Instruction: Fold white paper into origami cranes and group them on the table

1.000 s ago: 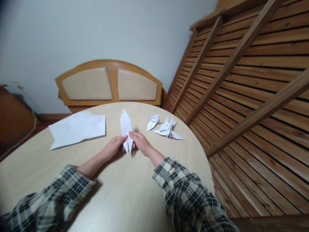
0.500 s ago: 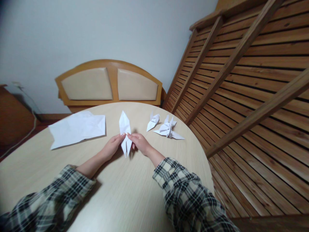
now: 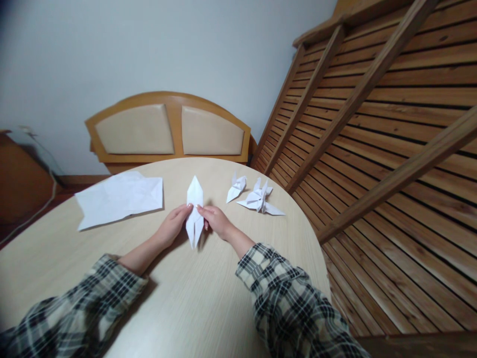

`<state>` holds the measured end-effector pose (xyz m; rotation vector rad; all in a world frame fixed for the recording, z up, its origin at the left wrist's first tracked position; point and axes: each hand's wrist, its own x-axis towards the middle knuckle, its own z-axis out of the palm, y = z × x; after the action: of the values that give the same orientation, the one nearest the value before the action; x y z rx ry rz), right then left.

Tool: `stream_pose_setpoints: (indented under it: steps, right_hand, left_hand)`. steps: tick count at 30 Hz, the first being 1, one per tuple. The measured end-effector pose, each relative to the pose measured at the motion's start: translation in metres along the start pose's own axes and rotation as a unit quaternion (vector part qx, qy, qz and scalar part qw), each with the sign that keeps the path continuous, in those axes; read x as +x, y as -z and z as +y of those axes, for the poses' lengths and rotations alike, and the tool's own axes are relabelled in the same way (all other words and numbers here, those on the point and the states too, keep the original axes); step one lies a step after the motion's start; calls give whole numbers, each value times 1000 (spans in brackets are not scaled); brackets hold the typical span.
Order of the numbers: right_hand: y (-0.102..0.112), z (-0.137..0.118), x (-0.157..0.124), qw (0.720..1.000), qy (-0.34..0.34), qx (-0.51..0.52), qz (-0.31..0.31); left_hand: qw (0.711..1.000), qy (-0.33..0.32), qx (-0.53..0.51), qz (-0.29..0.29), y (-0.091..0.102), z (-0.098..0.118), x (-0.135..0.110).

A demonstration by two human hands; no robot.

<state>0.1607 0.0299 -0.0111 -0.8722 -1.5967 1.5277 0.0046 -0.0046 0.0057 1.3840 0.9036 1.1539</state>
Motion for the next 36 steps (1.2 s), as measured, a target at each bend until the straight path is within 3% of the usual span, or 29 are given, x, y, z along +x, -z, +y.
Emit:
stream_pose_setpoints:
  steps: [3, 6, 9, 14, 20, 27, 36]
  right_hand:
    - [-1, -2, -1, 1000, 6, -15, 0]
    - [-2, -3, -1, 1000, 12, -15, 12]
    - [-3, -3, 0, 999, 24, 7, 32]
    - [-4, 0, 1, 995, 29, 65, 64]
    - [-1, -4, -3, 988, 23, 105, 112]
    - [-3, -7, -3, 989, 33, 116, 86]
    - [1, -4, 0, 976, 42, 181, 113]
  left_hand:
    - [999, -3, 23, 35, 2, -3, 1]
    - [999, 2, 34, 26, 2, -4, 1]
    - [999, 7, 39, 20, 1, -3, 2]
    - [995, -9, 79, 66, 1, -4, 2]
    - [993, -4, 104, 51, 1, -1, 1]
    - [990, -6, 126, 70, 2, -1, 3]
    - [986, -12, 161, 48, 4, -3, 3]
